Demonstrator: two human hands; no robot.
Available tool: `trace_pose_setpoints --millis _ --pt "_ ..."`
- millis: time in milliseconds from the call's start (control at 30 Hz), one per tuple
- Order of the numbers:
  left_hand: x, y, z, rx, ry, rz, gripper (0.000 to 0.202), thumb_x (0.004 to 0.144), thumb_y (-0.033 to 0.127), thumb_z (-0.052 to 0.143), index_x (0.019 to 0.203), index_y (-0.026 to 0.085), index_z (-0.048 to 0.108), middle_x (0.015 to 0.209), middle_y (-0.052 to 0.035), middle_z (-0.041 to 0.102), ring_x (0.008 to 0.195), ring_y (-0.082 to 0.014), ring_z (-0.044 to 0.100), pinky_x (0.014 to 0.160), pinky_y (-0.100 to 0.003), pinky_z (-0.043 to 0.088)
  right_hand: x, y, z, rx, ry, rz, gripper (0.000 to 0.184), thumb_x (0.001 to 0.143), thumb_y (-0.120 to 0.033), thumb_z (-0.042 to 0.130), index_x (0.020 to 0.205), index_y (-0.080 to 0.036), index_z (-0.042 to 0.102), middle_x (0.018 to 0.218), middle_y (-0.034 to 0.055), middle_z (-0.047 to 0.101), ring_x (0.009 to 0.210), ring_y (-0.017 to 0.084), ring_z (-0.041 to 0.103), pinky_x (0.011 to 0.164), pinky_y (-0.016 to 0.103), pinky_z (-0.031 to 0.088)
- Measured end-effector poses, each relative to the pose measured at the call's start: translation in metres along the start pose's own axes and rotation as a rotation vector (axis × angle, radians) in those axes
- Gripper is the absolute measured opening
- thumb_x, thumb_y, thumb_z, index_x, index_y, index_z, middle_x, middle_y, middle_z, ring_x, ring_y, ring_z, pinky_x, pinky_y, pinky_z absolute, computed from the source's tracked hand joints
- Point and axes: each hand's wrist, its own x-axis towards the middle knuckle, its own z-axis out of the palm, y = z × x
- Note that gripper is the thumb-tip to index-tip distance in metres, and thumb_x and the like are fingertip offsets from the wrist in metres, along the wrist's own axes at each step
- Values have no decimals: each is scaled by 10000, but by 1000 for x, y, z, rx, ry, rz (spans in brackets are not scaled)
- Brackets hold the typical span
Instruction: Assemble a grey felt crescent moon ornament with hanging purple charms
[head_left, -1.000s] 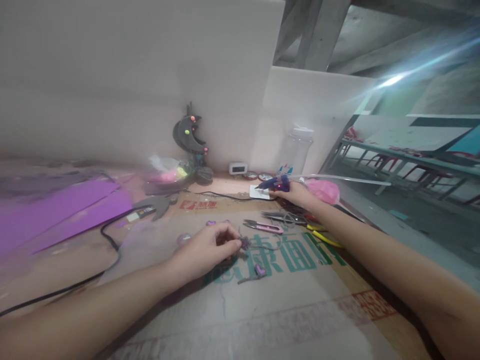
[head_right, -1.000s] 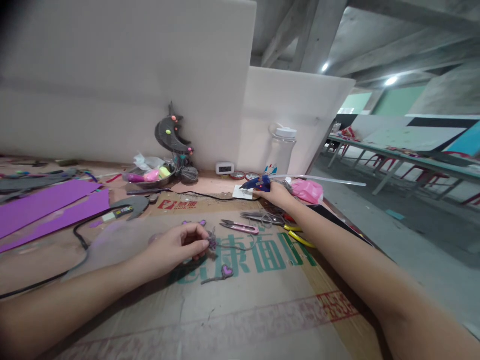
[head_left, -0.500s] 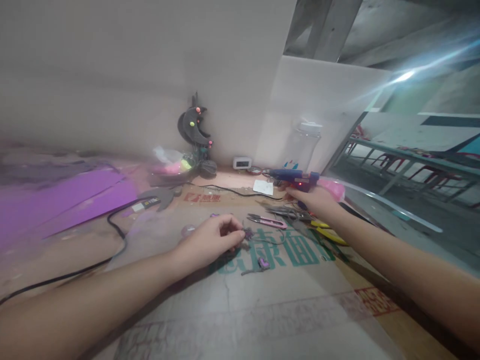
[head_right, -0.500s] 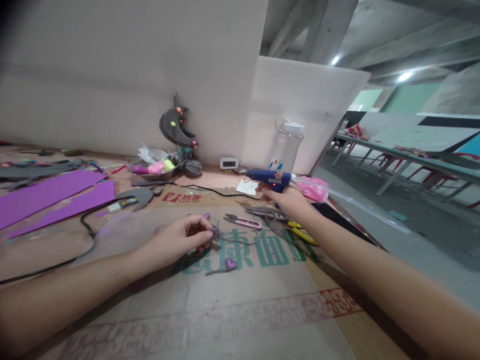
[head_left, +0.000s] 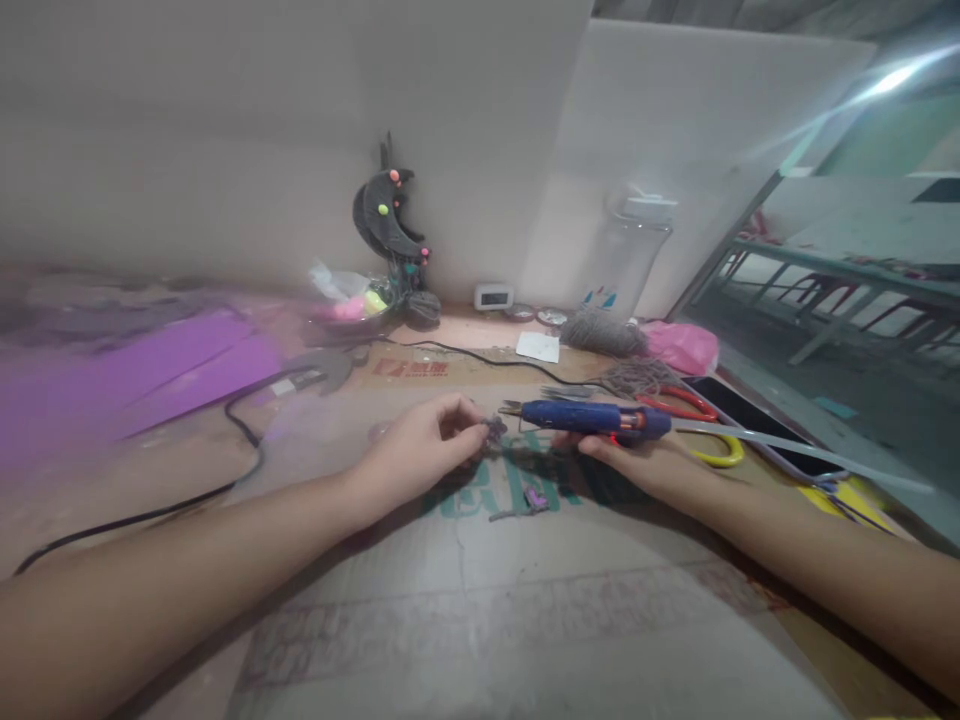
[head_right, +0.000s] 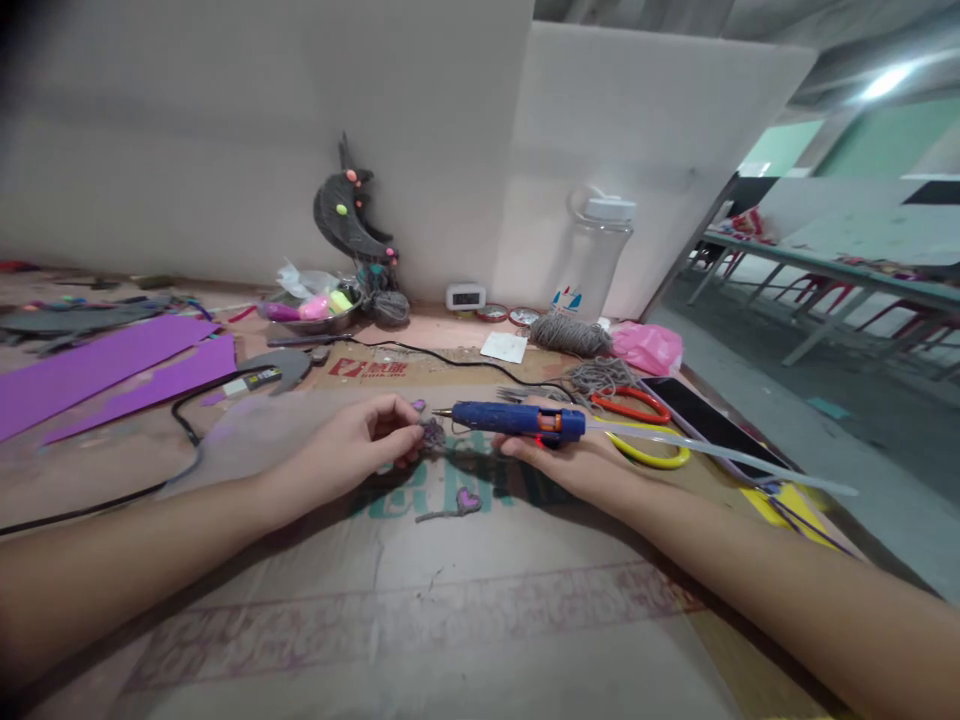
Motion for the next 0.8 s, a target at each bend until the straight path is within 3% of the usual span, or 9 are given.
trace_pose_setpoints --millis 133,333,667,800 --pt "-1 1 0 72 39 1 161 814 350 623 816 190 603 698 -11 668 601 -150 613 549 -243 456 -2 -5 -1 -77 4 -22 330 822 -548 592 781 -225 647 763 37 701 727 229 675 663 322 552" --pt "-1 1 1 74 50 1 153 806 341 617 813 189 601 678 -10 657 589 -150 602 546 -244 454 -3 -2 -1 -102 17 -54 277 814 -504 600 783 -229 616 741 25 683 720 216 665 669 308 555" --pt "-1 0 0 50 -13 38 134 857 329 566 829 198 555 717 15 608 614 -129 575 550 -228 439 -2 14 4 -187 113 32 387 763 -599 598 891 -241 672 840 47 722 845 275 699 820 419 573" --pt "-2 2 0 100 25 34 147 840 339 580 821 194 580 710 -1 637 614 -144 594 555 -241 454 -4 19 4 -195 162 68 423 752 -593 623 984 -245 690 923 59 741 908 296 702 855 442 571"
